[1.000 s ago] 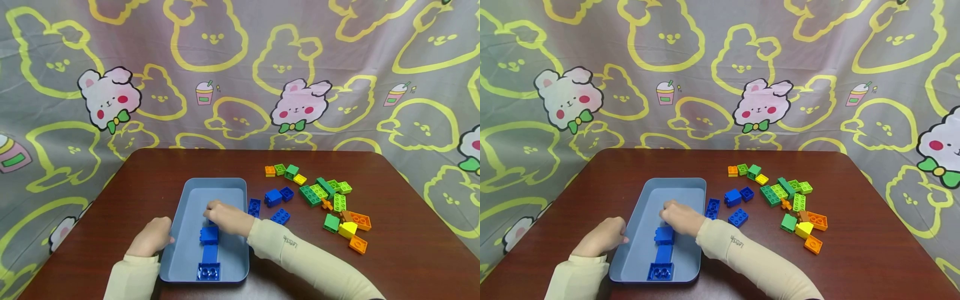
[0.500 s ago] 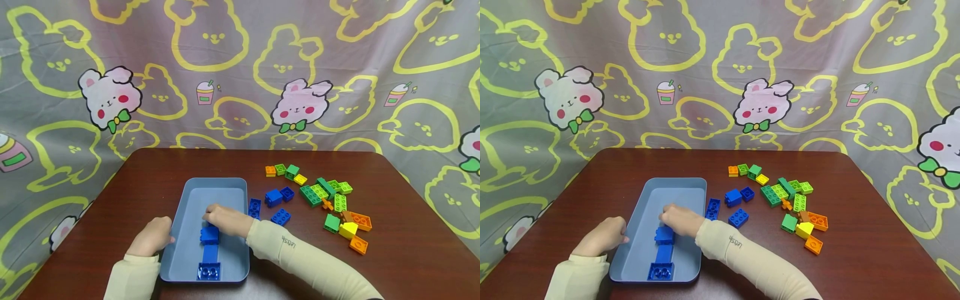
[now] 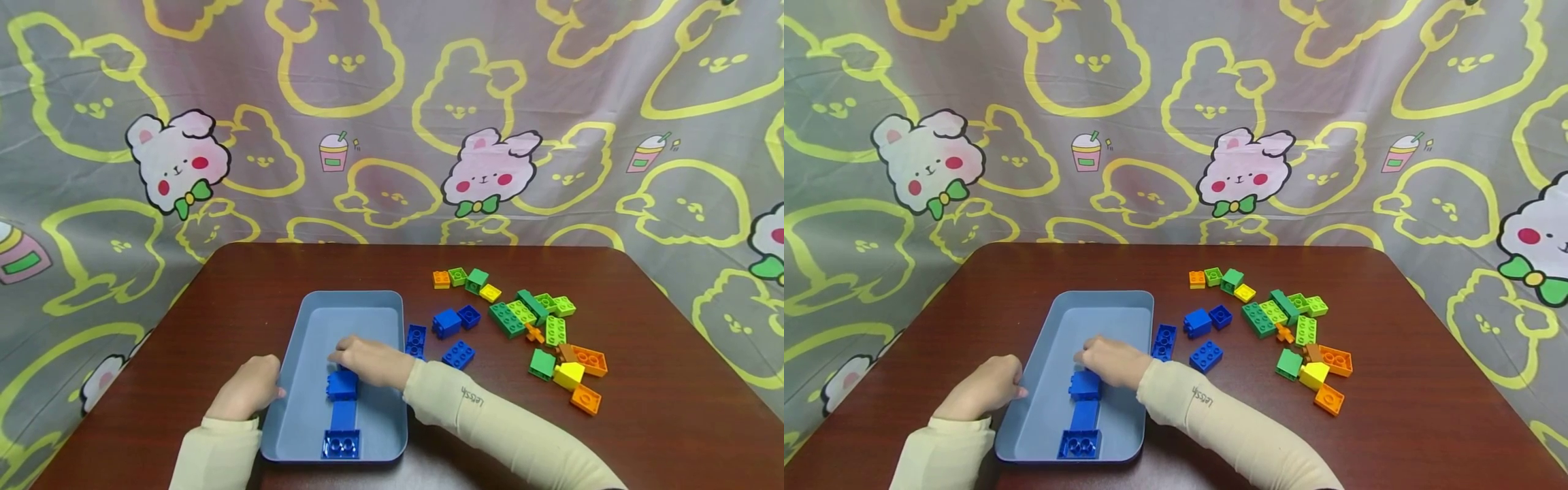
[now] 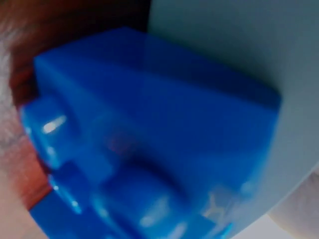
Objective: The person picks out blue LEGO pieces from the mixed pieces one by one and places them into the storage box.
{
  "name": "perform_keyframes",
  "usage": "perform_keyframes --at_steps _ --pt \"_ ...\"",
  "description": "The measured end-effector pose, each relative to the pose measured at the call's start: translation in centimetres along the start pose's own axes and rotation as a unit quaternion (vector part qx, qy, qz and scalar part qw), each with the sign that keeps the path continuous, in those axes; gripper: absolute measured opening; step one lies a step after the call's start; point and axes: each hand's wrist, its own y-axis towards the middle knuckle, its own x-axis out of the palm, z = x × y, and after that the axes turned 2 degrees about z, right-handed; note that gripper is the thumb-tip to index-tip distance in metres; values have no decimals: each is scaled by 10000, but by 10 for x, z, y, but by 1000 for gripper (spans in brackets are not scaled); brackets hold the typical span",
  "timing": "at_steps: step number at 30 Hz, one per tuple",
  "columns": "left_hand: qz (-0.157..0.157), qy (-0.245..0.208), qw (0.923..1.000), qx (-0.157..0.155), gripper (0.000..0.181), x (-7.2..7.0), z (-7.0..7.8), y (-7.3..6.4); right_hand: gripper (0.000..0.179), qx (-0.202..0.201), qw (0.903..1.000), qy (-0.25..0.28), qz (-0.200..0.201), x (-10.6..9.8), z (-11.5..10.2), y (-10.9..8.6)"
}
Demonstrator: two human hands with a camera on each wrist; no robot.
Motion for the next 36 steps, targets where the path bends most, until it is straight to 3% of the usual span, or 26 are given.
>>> perform_keyframes --at_steps 18,25,36 --pt "-89 -29 9999 -56 16 2 0 2 38 328 9994 14 81 -9 11 -20" --pt "-65 0 10000 -70 16 2 0 1 33 290 9983 -56 500 -13 19 -30" --pt "-71 -16 10000 -65 17 1 0 1 27 204 9900 317 1361 -25 41 -56"
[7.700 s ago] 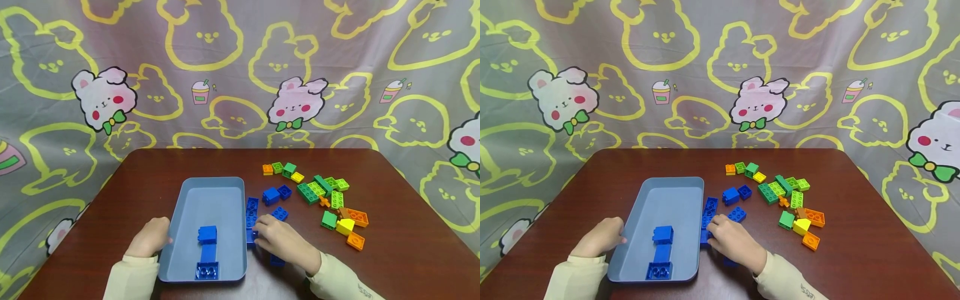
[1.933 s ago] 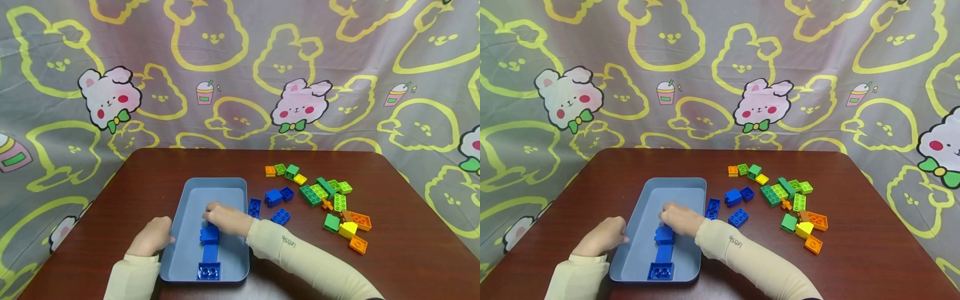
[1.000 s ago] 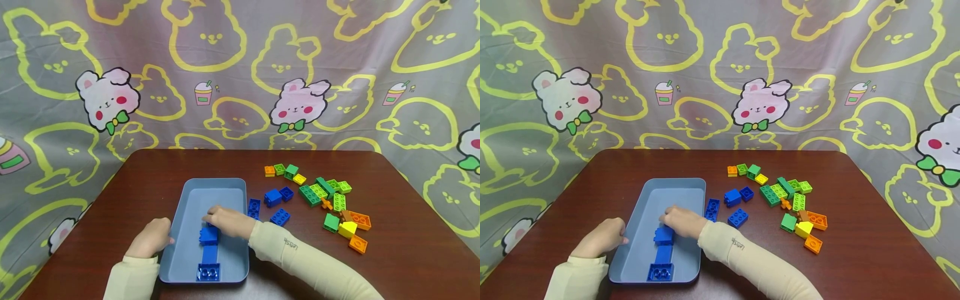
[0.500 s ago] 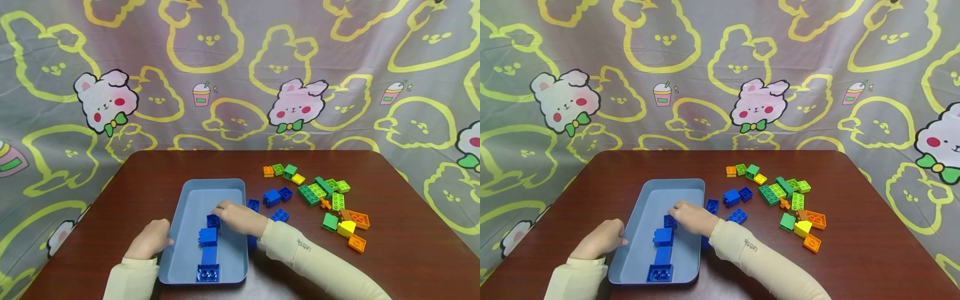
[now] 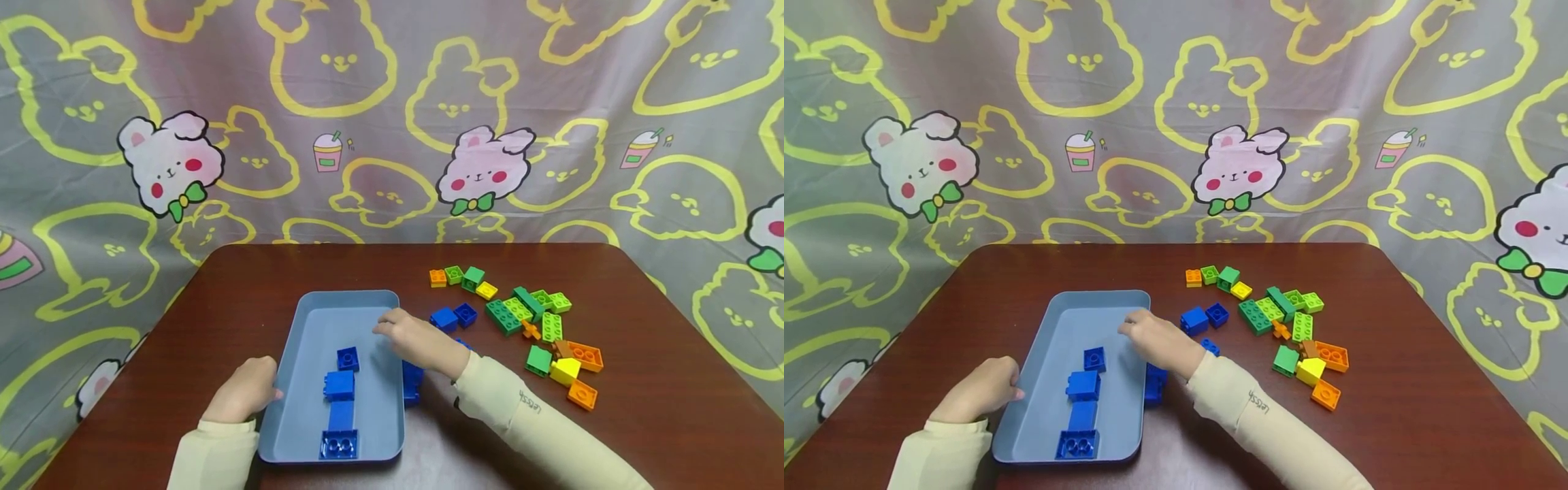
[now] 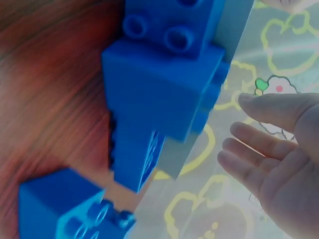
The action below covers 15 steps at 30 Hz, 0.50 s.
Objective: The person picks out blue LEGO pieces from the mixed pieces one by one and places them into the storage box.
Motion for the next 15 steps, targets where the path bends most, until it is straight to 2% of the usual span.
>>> perform_keyframes --at_steps 6,15 --pt "19 18 10000 8 20 -1 0 0 27 215 9997 18 87 -3 12 -14" --pt "-33 5 10000 14 18 -1 0 1 24 935 9953 189 159 -8 27 -39"
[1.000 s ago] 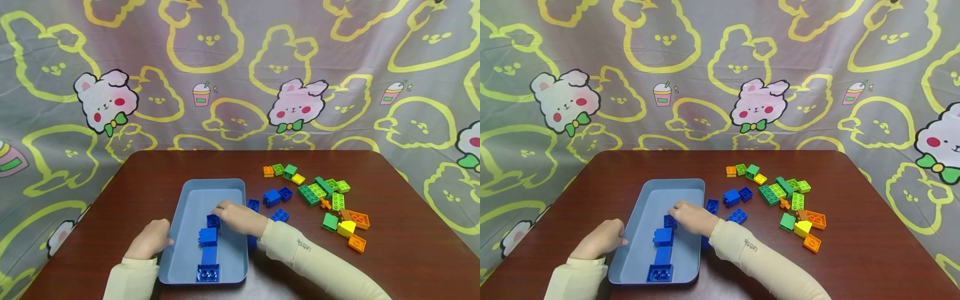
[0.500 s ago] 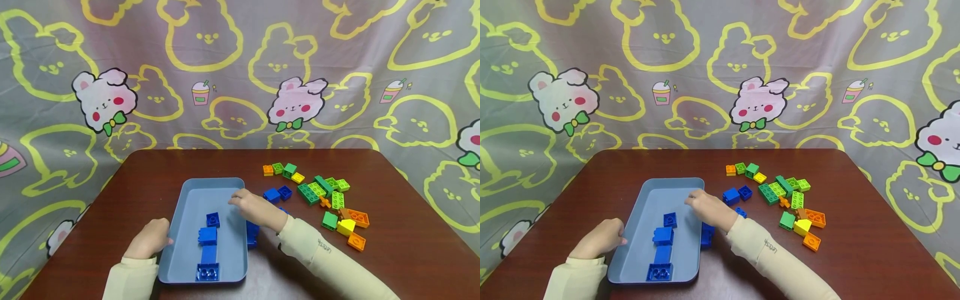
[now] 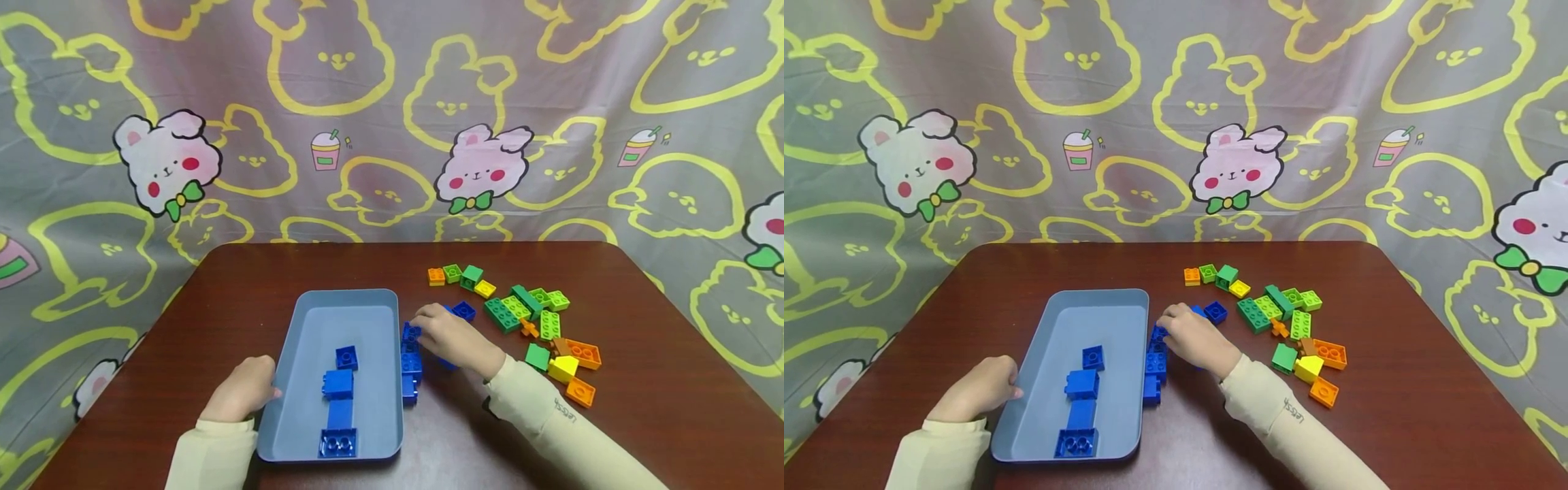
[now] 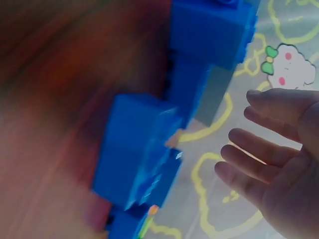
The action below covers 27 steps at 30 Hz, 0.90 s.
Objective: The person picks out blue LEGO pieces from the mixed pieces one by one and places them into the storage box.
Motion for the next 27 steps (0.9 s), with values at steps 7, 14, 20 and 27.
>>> perform_keyframes --at_steps 7,14,20,27 --pt "-13 59 10000 13 18 -1 0 0 19 371 9990 -218 -80 1 10 -12" --pt "-65 46 10000 -29 19 1 -1 2 17 660 9956 -305 -595 0 15 -22" --pt "-22 32 10000 10 20 1 -2 2 23 781 9936 -94 -810 0 16 -27" --pt "-15 84 10000 -1 23 2 -2 1 28 1035 9881 -87 -1138 3 17 -27"
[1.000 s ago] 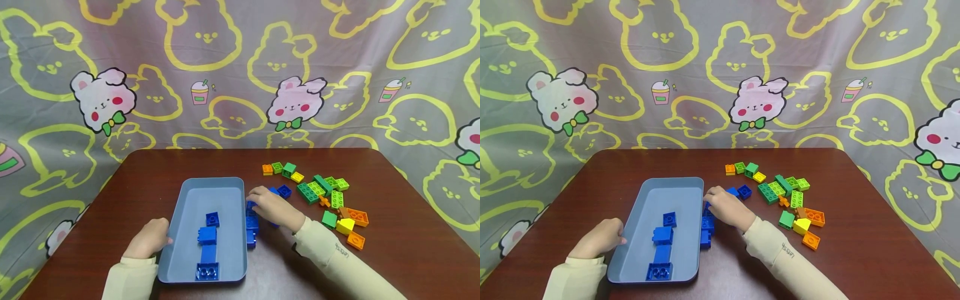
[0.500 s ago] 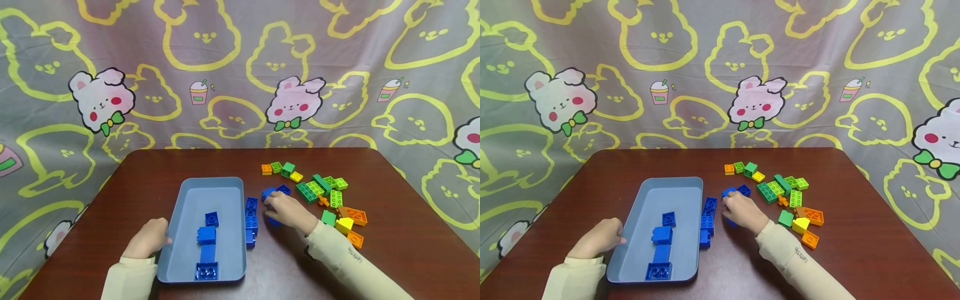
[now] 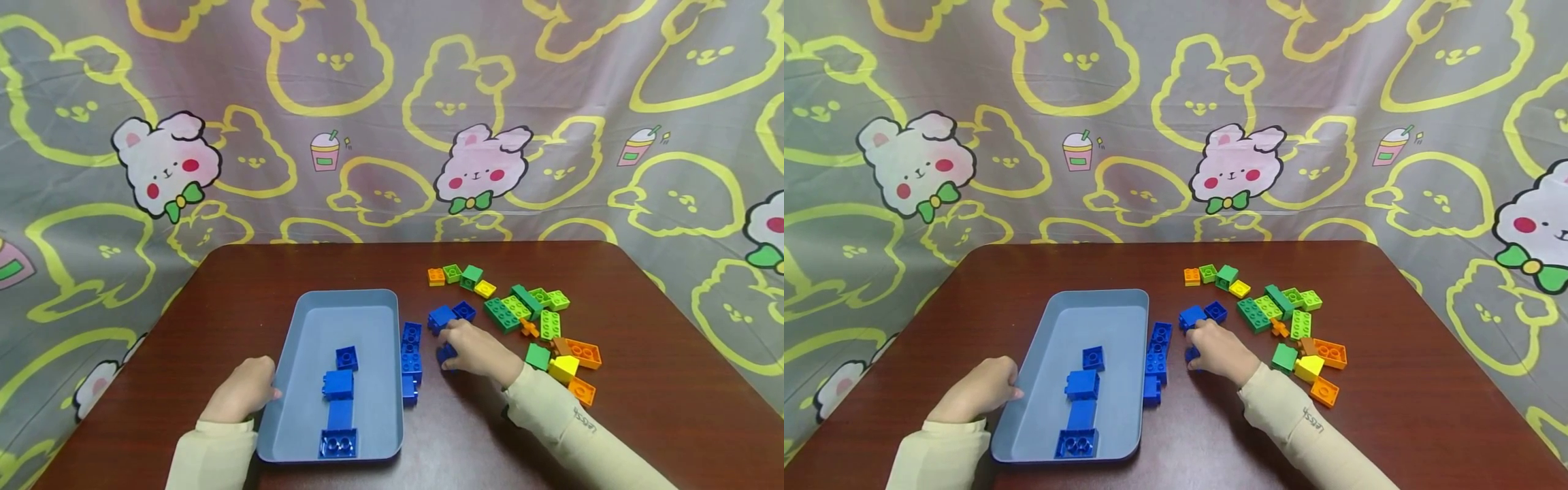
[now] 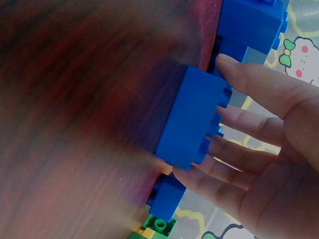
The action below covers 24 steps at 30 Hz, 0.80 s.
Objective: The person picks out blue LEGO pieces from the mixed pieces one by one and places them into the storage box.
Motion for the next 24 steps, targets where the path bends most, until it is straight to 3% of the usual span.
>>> perform_keyframes --at_steps 6,14,24 --pt "29 -15 10000 36 21 0 0 -1 27 230 9996 40 -158 1 0 0" --pt "-10 -5 10000 -7 21 -1 1 -1 29 215 9997 -3 -144 1 0 1" --pt "-41 -45 10000 -36 19 -1 1 -1 25 -188 9992 -174 302 -6 -4 -1"
